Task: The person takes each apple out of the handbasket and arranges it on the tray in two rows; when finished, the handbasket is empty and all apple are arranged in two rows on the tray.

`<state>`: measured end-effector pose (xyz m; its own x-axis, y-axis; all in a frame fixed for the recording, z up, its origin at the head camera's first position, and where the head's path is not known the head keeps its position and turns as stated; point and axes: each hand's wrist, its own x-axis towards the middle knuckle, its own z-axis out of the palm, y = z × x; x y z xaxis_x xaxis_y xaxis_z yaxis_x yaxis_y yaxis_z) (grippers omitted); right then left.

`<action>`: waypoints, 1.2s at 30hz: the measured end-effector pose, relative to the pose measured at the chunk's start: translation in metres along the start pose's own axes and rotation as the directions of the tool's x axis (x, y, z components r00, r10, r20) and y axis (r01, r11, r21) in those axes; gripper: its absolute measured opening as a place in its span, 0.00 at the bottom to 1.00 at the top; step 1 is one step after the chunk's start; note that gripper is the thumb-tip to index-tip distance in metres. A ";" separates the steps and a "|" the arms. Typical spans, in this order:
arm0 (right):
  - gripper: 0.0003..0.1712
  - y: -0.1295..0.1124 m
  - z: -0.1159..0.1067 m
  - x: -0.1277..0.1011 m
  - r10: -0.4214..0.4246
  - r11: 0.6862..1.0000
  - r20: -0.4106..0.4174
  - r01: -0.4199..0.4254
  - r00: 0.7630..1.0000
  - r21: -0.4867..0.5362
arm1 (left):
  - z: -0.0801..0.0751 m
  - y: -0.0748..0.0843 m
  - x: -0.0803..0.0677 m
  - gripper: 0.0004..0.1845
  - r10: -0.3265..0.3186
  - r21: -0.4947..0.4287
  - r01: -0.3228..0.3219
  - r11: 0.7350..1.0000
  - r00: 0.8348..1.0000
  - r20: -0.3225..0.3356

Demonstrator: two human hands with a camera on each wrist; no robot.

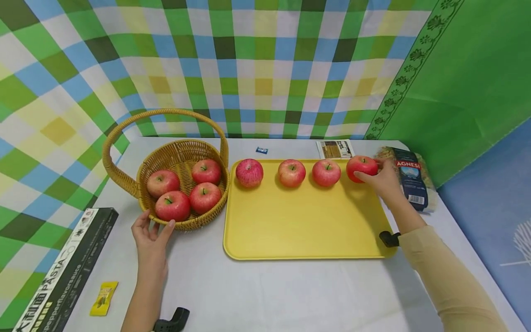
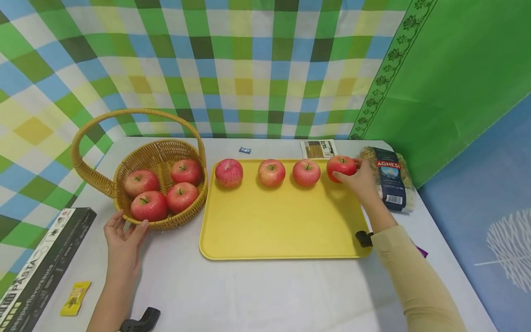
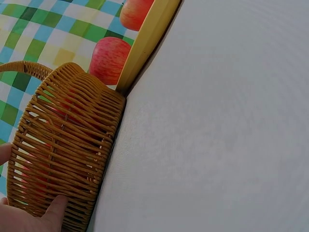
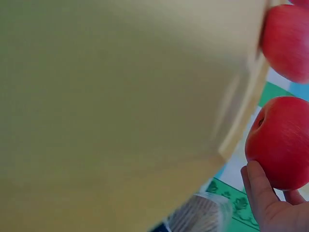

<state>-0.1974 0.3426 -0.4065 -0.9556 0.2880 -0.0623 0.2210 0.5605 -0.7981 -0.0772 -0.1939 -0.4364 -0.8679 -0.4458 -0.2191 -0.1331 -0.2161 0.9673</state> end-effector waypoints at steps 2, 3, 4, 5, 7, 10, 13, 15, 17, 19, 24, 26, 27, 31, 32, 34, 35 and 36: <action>0.51 0.003 0.002 0.002 -0.013 1.000 0.013 0.013 1.000 -0.013 | -0.001 0.000 0.000 0.39 0.000 -0.002 0.000 1.000 1.000 0.003; 0.51 0.005 0.003 0.003 -0.013 1.000 0.017 0.013 1.000 -0.021 | -0.001 0.000 0.000 0.39 0.000 -0.003 0.000 1.000 1.000 0.004; 0.51 0.006 0.004 0.004 -0.014 1.000 0.021 0.015 1.000 -0.024 | -0.001 0.000 0.001 0.39 0.000 -0.003 0.000 1.000 1.000 0.006; 0.51 0.007 0.005 0.004 -0.015 1.000 0.024 0.016 1.000 -0.026 | -0.001 0.000 0.001 0.39 0.000 -0.004 0.000 1.000 1.000 0.008; 0.51 0.009 0.006 0.005 -0.014 1.000 0.023 0.014 1.000 -0.026 | -0.001 0.000 0.000 0.39 0.003 -0.006 -0.003 1.000 1.000 0.013; 0.51 0.010 0.008 0.005 -0.021 0.999 0.020 0.022 1.000 -0.026 | -0.001 0.000 0.000 0.39 0.008 -0.008 -0.008 1.000 1.000 0.020; 0.51 0.010 0.009 0.005 -0.041 0.999 0.016 0.042 0.999 -0.033 | 0.000 0.000 -0.001 0.39 0.013 -0.009 -0.013 1.000 1.000 0.021; 0.51 0.011 0.009 0.006 -0.055 0.998 0.017 0.055 0.998 -0.030 | 0.000 0.000 -0.001 0.39 0.012 -0.006 -0.012 1.000 1.000 0.018; 0.52 0.012 0.009 0.007 -0.058 0.998 0.018 0.059 0.998 -0.031 | 0.000 0.000 -0.001 0.39 0.010 -0.007 -0.010 1.000 1.000 0.016; 0.52 0.013 0.009 0.007 -0.055 0.998 0.021 0.056 0.998 -0.028 | 0.000 0.001 -0.002 0.39 0.004 -0.002 -0.004 1.000 1.000 0.015; 0.53 0.012 0.009 0.006 -0.043 0.998 0.039 0.044 0.998 -0.046 | 0.000 0.001 -0.002 0.38 0.002 0.004 -0.002 1.000 1.000 0.016; 0.53 0.010 0.007 0.005 -0.035 0.998 0.057 0.038 0.998 -0.053 | 0.000 0.001 -0.002 0.38 0.004 0.004 -0.004 1.000 1.000 0.016; 0.54 0.008 0.005 0.004 -0.032 0.998 0.067 0.035 0.997 -0.058 | 0.000 0.000 -0.002 0.38 0.005 0.006 -0.005 1.000 1.000 0.015; 0.55 0.000 -0.003 -0.001 -0.004 0.994 0.108 0.015 0.994 -0.106 | 0.000 0.000 -0.001 0.38 0.009 0.004 -0.009 1.000 1.000 0.012; 0.55 -0.003 -0.006 -0.002 0.002 0.993 0.113 0.011 0.994 -0.121 | 0.000 0.000 -0.001 0.38 0.010 0.003 -0.010 1.000 1.000 0.011; 0.56 -0.010 -0.012 -0.006 0.016 0.989 0.125 0.002 0.992 -0.148 | 0.000 0.000 -0.001 0.38 0.013 -0.002 -0.013 1.000 1.000 0.010; 0.56 -0.015 -0.014 -0.008 0.020 0.987 0.127 0.001 0.992 -0.162 | 0.000 0.000 -0.001 0.38 0.013 -0.003 -0.013 1.000 1.000 0.010; 0.56 -0.019 -0.017 -0.009 0.018 0.986 0.131 0.004 0.991 -0.166 | 0.000 0.000 -0.001 0.37 0.014 -0.004 -0.014 1.000 1.000 0.009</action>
<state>-0.1894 0.3422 -0.3808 -0.9687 0.1940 -0.1548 0.2467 0.6828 -0.6877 -0.0763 -0.1930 -0.4362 -0.8739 -0.4411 -0.2044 -0.1190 -0.2135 0.9697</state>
